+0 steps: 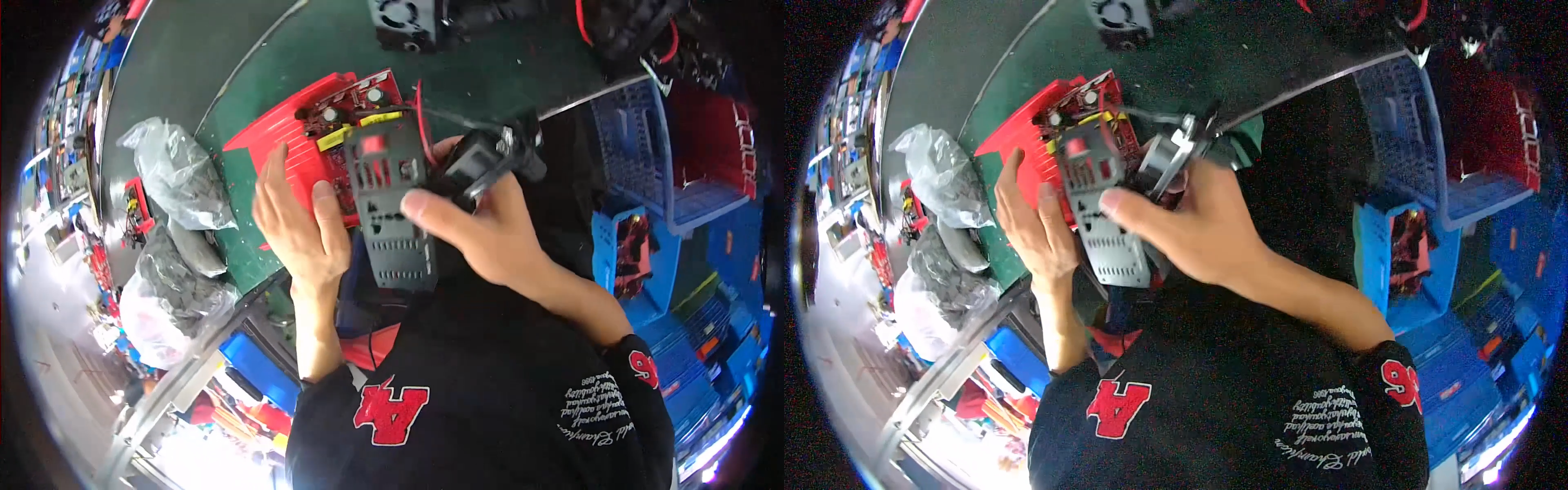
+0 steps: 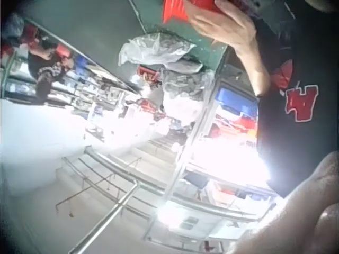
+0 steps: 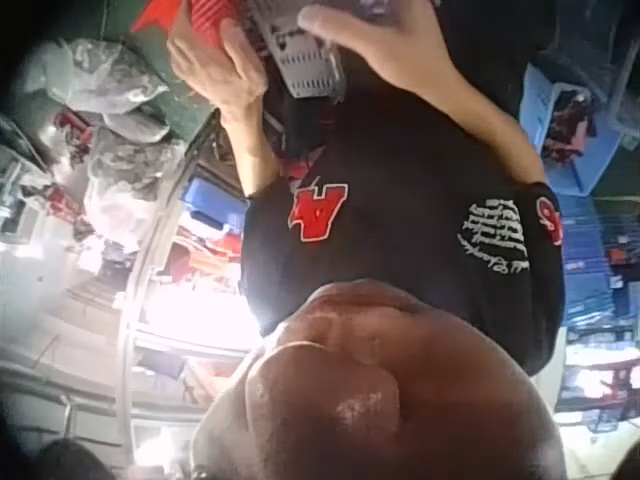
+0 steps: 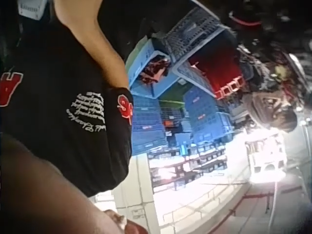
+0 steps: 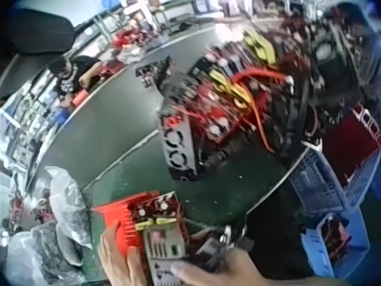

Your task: Assembling electronic circuit boards into red plastic components and placing them in bins.

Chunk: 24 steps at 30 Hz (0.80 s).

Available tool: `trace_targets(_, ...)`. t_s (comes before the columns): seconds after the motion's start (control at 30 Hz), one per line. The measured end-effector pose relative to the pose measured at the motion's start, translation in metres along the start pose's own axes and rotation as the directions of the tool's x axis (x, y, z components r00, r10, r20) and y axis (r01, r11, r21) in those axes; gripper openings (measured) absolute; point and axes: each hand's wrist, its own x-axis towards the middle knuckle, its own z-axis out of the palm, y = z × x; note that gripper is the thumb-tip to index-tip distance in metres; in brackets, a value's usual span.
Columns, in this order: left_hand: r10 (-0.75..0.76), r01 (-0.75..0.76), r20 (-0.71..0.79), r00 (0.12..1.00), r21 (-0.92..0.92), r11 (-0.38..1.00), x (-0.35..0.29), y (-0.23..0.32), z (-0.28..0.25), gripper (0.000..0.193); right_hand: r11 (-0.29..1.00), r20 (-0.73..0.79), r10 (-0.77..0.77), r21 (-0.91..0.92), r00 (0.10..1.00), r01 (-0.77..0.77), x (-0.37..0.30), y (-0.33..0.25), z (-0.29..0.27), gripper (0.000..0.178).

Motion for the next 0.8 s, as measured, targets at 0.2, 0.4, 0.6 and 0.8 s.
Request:
trace_targets(0.2,-0.493,0.535,-0.236,0.837,0.167,0.828,-0.032,-0.026,-0.011,0.053,0.895,-0.026,-0.129,-0.433,0.991,0.105,0.029,-0.019,0.010,0.042)
trace_targets(0.4,-0.489,0.516,-0.257,0.834,0.048,0.855,-0.025,-0.042,0.000,0.042,0.885,0.109,-0.109,-0.442,0.988,0.146,0.078,-0.036,0.009,0.032)
trace_targets(0.6,-0.457,0.444,-0.233,0.859,-0.107,0.890,-0.004,-0.059,-0.005,0.030,0.977,0.100,0.168,-0.148,0.981,-0.152,0.094,-0.048,-0.017,0.023)
trace_targets(0.8,-0.012,0.144,-0.394,0.919,0.307,0.941,-0.005,-0.002,-0.023,0.040,0.955,0.027,0.158,-0.260,0.987,-0.146,0.088,-0.051,-0.007,0.028)
